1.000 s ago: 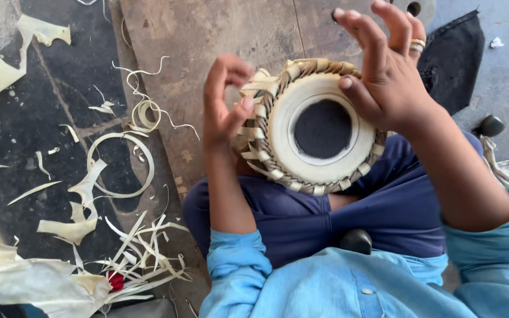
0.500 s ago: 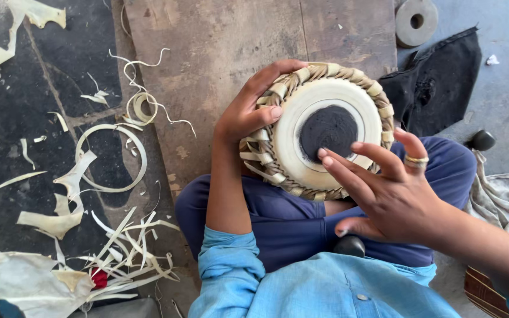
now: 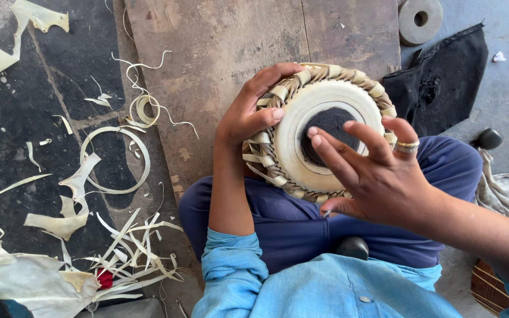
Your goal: The person sits on the floor and works on a small hand drum, applying a dark paste to the drumhead and smoothing it with their fingers. They then use a metal tool to scrape and adjust the drum's surface and edges.
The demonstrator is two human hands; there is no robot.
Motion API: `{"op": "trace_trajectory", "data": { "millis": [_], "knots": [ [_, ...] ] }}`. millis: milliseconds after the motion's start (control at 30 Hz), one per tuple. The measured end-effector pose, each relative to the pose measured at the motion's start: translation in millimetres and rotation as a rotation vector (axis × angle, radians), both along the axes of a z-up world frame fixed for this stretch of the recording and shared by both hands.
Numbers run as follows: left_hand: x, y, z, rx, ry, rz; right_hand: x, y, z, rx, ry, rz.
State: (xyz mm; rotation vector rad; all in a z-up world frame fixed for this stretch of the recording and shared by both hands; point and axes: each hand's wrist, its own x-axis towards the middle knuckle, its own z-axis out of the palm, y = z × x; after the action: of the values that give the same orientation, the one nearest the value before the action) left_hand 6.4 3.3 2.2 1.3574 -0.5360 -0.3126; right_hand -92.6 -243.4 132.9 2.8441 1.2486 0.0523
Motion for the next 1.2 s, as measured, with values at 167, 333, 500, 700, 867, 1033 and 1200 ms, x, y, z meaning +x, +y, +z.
{"op": "trace_trajectory", "data": {
  "millis": [167, 333, 500, 700, 867, 1033, 1200],
  "knots": [
    [-1, 3, 0, 0.027, 0.006, -0.001, 6, 2, 3, -0.04, -0.127, -0.062],
    [1, 1, 3, 0.087, -0.061, 0.02, -23, 2, 18, 0.03, -0.074, -0.226],
    [-1, 3, -2, 0.118, -0.093, 0.03, -36, 19, -22, 0.721, -0.071, -0.29],
    [-1, 14, -17, 0.169, -0.158, 0.17, 8, 2, -56, 0.8, -0.046, -0.446],
    [-4, 23, -49, 0.0, 0.174, 0.244, 71, -28, -47, 0.559, 0.073, -0.349],
    [-2, 3, -17, -0.026, -0.085, 0.219, 81, -24, -27, 0.384, -0.075, -0.131],
    [-3, 8, -1, -0.027, -0.047, -0.054, 10, -32, -1, 0.437, 0.261, -0.039]
  ]
}}
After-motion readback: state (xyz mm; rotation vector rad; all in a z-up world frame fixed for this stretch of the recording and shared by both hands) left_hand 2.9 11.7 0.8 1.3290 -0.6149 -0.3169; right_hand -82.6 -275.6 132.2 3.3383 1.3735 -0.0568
